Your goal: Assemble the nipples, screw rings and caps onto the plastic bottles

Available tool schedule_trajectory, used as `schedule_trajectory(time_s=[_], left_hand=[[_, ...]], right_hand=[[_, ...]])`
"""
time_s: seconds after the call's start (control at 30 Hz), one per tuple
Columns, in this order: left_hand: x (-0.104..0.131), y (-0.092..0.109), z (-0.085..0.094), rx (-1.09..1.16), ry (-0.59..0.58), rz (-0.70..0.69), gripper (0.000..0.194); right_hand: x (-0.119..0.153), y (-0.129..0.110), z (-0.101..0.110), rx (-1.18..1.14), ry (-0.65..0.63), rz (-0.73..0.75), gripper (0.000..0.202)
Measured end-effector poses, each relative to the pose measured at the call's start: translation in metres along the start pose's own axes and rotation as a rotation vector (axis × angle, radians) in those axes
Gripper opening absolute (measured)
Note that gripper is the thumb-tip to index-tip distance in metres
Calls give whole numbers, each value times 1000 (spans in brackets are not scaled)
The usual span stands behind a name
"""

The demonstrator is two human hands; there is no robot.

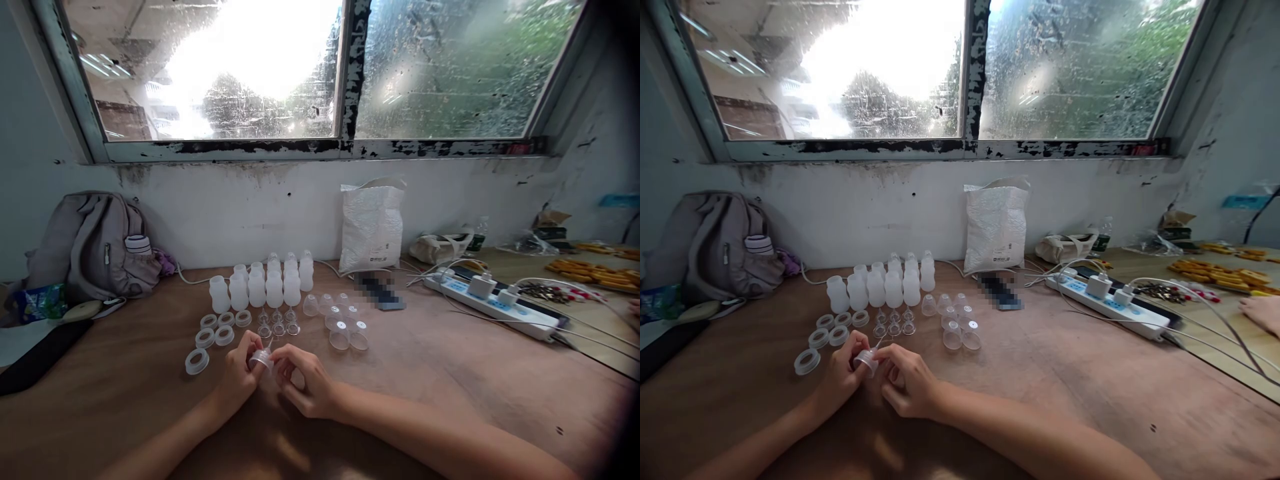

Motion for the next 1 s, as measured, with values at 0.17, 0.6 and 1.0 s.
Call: schedule_trajectory(time_s=[0.17, 0.6, 1.0], left_hand=[[4, -1, -2, 43, -2, 50, 11], [1, -5, -4, 160, -18, 21, 20], [1, -3, -14, 463, -243, 211, 16]], right_hand=[[3, -1, 2, -20, 16, -11, 38], [-6, 29, -2, -498, 211, -521, 20], [-4, 36, -2, -439, 242, -498, 23]])
Point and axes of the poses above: each hand's wrist, its own x-axis away from the middle knuckle, its own z-axis out of the back of the hand, y = z × x, the point moved 5 cm from there along -x, towards the middle knuckle, and after that the axes turned 9 degrees about y, right-handed, at the moved point
